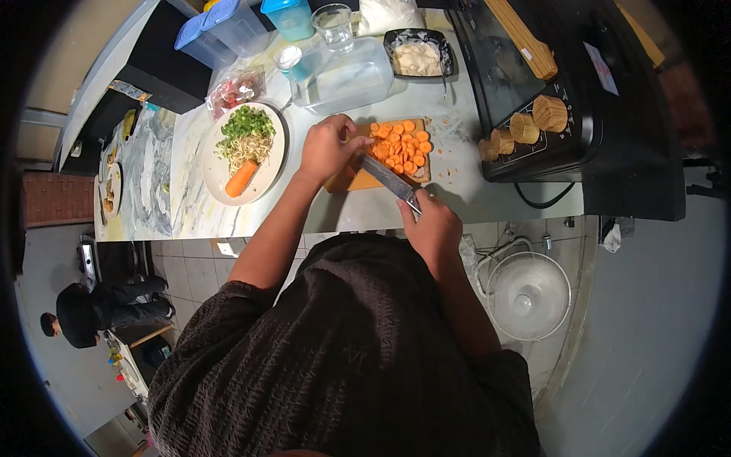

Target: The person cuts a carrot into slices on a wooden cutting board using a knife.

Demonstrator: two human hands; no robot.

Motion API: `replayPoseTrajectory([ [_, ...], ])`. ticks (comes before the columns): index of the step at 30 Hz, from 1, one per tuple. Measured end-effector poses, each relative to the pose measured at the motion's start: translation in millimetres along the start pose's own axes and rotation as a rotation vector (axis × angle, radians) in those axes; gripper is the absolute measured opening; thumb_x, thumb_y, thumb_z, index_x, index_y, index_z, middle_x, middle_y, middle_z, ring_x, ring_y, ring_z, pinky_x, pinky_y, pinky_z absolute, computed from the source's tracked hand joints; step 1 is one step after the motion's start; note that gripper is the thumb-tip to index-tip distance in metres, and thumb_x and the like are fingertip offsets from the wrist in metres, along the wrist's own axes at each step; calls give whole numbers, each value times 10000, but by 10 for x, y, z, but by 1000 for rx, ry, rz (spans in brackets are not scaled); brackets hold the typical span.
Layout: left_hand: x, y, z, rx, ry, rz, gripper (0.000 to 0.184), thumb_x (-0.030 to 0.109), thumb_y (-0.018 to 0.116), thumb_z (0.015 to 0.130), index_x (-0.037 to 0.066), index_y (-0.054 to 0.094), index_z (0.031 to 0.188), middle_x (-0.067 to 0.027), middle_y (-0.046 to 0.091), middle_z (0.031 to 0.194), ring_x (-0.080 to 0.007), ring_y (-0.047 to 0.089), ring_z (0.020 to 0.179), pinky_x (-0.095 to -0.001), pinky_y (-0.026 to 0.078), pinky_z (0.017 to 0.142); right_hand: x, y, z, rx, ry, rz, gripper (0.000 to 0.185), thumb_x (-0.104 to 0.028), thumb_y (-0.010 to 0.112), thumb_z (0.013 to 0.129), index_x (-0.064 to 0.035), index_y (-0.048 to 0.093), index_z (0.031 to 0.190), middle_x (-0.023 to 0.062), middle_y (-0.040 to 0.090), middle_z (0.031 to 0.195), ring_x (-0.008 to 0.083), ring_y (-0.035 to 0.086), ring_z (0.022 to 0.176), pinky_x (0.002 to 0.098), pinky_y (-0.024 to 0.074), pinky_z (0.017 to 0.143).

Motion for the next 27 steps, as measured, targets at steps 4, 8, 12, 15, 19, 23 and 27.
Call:
replayPoseTrajectory([
  [4, -96, -105, -33, -42, -85, -109, 341, 323, 774, 801, 9, 656, 862, -113, 643, 734, -246, 624, 645, -352, 498, 629, -34, -4, 38, -93, 103, 155, 342, -384, 615, 915, -45, 628, 875, 180, 663, 759, 398, 650, 746, 466, 508, 667],
  [8, -247, -139, -156, 25, -121, -195, 299, 291, 725, 851, 1, 681, 909, -123, 668, 737, -230, 636, 627, -337, 504, 628, -42, 76, 57, -152, 161, 286, 420, -376, 582, 950, 27, 596, 831, 212, 588, 686, 382, 572, 633, 423, 449, 608],
  [12, -337, -157, -279, -51, -243, -202, 269, 279, 724, 849, 21, 688, 915, -129, 685, 765, -211, 654, 664, -327, 507, 642, -120, 46, 98, -312, 247, 278, 420, -387, 561, 953, 22, 630, 884, 249, 631, 770, 452, 613, 780, 475, 477, 679],
  [15, -366, -128, -401, -200, -118, -181, 272, 273, 726, 846, 16, 667, 909, -131, 685, 762, -216, 657, 670, -330, 508, 648, -46, 155, 89, -323, 237, 299, 438, -397, 543, 962, 24, 620, 870, 258, 625, 778, 451, 607, 779, 475, 469, 680],
  [19, -220, -135, -500, -251, -53, -113, 332, 292, 813, 715, 42, 657, 869, -126, 664, 788, -309, 655, 775, -397, 511, 703, 3, 221, 40, -256, 245, 317, 450, -402, 534, 967, 27, 604, 851, 256, 627, 793, 451, 606, 779, 471, 468, 681],
  [23, -299, 18, -502, -187, 7, -104, 358, 261, 846, 667, 54, 649, 884, -114, 650, 782, -305, 643, 777, -399, 504, 702, -45, 160, 6, -199, 235, 333, 432, -382, 538, 970, 27, 592, 845, 248, 627, 793, 452, 604, 774, 462, 470, 671],
  [27, -318, 85, -410, -214, -14, -192, 360, 196, 845, 675, 43, 660, 943, -119, 663, 825, -298, 651, 768, -386, 510, 700, -49, 154, 29, -205, 250, 347, 418, -373, 540, 972, 25, 592, 852, 246, 625, 785, 449, 604, 766, 460, 467, 661],
])
Point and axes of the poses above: each hand's wrist, its own z-axis towards the middle knuckle, its own y-axis out of the palm, x = y × z, the point moved 1 cm from there along z, towards the middle knuckle
